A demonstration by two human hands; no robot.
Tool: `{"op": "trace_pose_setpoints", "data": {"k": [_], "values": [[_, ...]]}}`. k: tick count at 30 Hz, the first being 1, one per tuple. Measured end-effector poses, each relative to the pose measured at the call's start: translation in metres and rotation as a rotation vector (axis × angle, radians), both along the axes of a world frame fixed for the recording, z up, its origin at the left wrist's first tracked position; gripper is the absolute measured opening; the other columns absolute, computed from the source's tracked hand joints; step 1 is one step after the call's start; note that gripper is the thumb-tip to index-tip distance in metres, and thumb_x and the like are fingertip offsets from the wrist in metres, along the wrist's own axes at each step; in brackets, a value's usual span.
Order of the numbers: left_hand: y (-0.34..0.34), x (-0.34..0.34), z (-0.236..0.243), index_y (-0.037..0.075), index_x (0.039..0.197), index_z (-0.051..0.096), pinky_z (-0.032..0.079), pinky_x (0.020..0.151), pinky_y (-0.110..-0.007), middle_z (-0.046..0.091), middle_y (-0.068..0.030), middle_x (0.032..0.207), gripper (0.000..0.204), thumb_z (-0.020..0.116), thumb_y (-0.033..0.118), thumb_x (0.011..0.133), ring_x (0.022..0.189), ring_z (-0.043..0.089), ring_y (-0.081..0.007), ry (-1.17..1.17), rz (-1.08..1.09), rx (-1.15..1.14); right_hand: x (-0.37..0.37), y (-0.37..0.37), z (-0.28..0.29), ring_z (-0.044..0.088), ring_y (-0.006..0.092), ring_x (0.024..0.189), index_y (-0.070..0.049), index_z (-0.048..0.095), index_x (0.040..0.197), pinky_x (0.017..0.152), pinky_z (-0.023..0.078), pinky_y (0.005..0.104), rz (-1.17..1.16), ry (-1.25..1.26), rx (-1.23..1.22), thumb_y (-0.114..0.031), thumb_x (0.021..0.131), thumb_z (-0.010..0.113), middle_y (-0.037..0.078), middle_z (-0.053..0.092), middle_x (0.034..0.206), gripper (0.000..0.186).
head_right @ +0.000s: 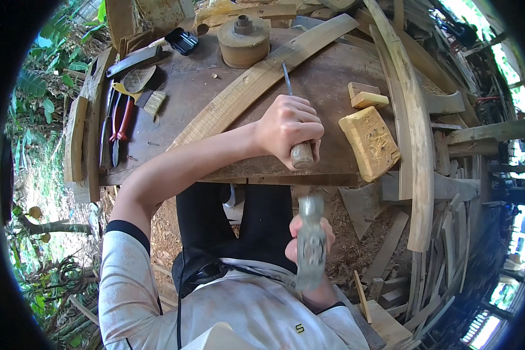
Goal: The person uses a chisel and hammer to carve a long wooden plank on a workbench. They repeatedly position the chisel and strike it with the hammer to remove wood shavings, then reposition the plank and continue carving along its length.
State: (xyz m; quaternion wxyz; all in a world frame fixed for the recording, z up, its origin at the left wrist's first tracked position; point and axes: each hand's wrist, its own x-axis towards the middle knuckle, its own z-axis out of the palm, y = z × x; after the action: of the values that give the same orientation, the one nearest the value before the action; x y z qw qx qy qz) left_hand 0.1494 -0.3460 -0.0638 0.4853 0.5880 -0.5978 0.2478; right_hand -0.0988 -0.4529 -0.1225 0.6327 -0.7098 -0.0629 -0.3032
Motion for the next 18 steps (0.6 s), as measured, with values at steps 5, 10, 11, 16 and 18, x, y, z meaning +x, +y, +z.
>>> {"op": "trace_pose_setpoints", "data": {"k": [5,10,11,16,18], "values": [[0.000,0.001,-0.003,0.011,0.064,0.052,0.049,0.056,-0.042,0.057,-0.0061,0.061,0.033,0.073,0.033,0.054,0.058,0.061,-0.0301,-0.008,0.016,0.032,0.002,0.008,0.011,0.056,0.0154,0.050,-0.003,0.058,0.077,0.046,0.042,0.0273,-0.101,0.172,-0.173,-0.025,0.101,0.056,0.004,0.056,0.060,0.033],[0.004,0.006,-0.006,0.011,0.065,0.051,0.049,0.056,-0.042,0.057,-0.0066,0.061,0.032,0.073,0.032,0.054,0.059,0.061,-0.0303,-0.032,-0.014,0.069,0.008,0.011,0.017,0.054,0.0147,0.050,-0.005,0.057,0.075,0.045,0.038,0.0290,-0.049,0.288,-0.048,-0.023,0.099,0.054,0.003,0.053,0.060,0.030],[0.001,0.004,-0.005,0.011,0.065,0.051,0.049,0.056,-0.042,0.057,-0.0067,0.061,0.032,0.073,0.031,0.054,0.059,0.062,-0.0304,-0.029,-0.004,0.055,0.006,0.006,0.012,0.053,0.0141,0.050,-0.005,0.056,0.074,0.045,0.037,0.0295,-0.041,0.241,-0.093,-0.023,0.099,0.054,0.002,0.053,0.059,0.030],[0.003,0.014,-0.008,0.011,0.065,0.051,0.048,0.056,-0.041,0.056,-0.0057,0.061,0.031,0.075,0.029,0.056,0.059,0.061,-0.0295,-0.057,0.042,0.095,0.000,-0.004,-0.003,0.051,0.0118,0.051,-0.005,0.057,0.079,0.046,0.035,0.0279,-0.027,0.258,-0.116,-0.033,0.099,0.057,0.002,0.052,0.060,0.034],[0.006,0.021,-0.007,0.013,0.065,0.054,0.045,0.056,-0.038,0.056,-0.0024,0.062,0.033,0.081,0.030,0.059,0.058,0.060,-0.0265,-0.061,0.106,0.079,-0.001,0.000,-0.010,0.050,0.0102,0.052,-0.003,0.057,0.090,0.046,0.036,0.0256,-0.029,0.153,0.012,-0.041,0.101,0.058,0.002,0.052,0.065,0.040]]}}
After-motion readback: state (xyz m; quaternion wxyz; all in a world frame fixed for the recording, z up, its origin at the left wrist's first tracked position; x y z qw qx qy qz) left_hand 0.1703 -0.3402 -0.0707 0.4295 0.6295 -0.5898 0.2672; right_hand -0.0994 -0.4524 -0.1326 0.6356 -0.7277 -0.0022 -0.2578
